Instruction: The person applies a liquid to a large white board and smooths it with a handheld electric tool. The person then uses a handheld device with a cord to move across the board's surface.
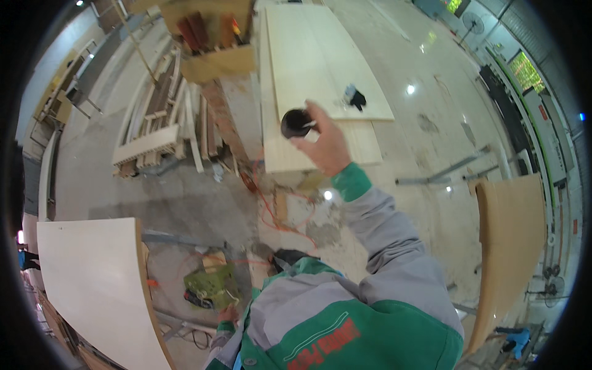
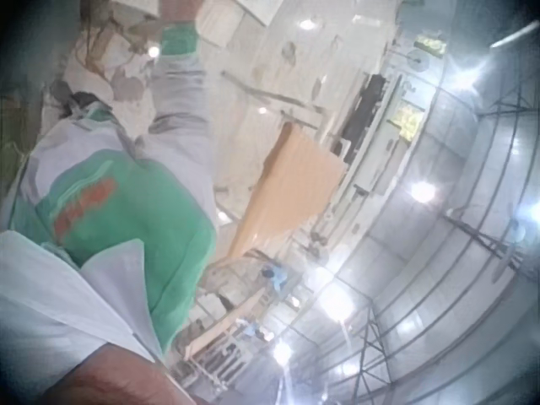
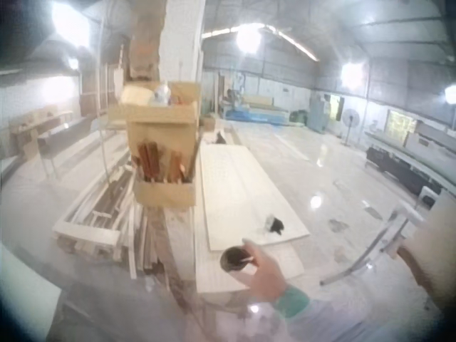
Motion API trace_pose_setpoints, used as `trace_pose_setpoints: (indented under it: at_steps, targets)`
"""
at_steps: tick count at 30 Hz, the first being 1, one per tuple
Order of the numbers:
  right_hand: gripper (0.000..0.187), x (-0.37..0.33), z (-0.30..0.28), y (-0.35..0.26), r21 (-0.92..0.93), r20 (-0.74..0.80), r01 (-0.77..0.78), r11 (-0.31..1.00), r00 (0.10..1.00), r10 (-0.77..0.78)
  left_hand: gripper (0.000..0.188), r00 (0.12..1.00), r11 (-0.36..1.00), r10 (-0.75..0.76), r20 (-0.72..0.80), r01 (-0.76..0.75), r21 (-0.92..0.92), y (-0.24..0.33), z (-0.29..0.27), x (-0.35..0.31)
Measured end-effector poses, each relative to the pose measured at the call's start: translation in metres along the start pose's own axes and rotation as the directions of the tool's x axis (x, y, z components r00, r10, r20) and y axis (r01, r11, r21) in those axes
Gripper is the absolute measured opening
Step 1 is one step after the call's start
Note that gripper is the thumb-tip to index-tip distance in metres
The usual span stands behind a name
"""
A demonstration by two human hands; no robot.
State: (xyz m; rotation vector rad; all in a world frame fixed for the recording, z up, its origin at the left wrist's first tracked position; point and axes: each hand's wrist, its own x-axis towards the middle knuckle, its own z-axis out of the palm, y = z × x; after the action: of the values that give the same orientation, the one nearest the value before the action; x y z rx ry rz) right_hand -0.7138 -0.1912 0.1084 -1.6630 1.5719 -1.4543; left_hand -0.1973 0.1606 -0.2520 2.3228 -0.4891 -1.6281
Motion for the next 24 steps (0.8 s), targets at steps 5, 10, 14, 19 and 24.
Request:
trace_pose_setpoints:
  at_steps: [5,10,14,19,24]
  targets:
    - [0.07,-0.119,0.004,0.076,-0.21,0.095,-0.24,0.948,0.96,0.264,0.058,0.965,0.789,0.078,0.251,-0.214,0.576,-0.023,0.017,-0.011]
    - [0.064,-0.157,-0.015,0.135,-0.26,0.016,-0.231,0.938,0.97,0.244,0.053,0.965,0.755,0.112,0.237,-0.238,0.611,0.001,0.037,-0.024]
    - [0.063,-0.146,-0.028,0.199,-0.237,-0.043,-0.31,0.921,0.95,0.308,0.052,0.995,0.939,-0.095,0.019,0.084,0.332,0.047,0.059,-0.04]
    - [0.066,-0.099,-0.038,0.332,-0.206,-0.133,-0.616,0.76,0.787,0.602,0.054,0.992,0.934,-0.126,0.018,0.112,0.338,0.113,0.106,-0.052]
    - [0.068,-0.051,-0.049,0.5,-0.311,-0.263,-0.827,0.468,0.548,0.794,0.048,0.96,0.882,-0.279,0.026,0.246,0.402,0.143,0.196,-0.077]
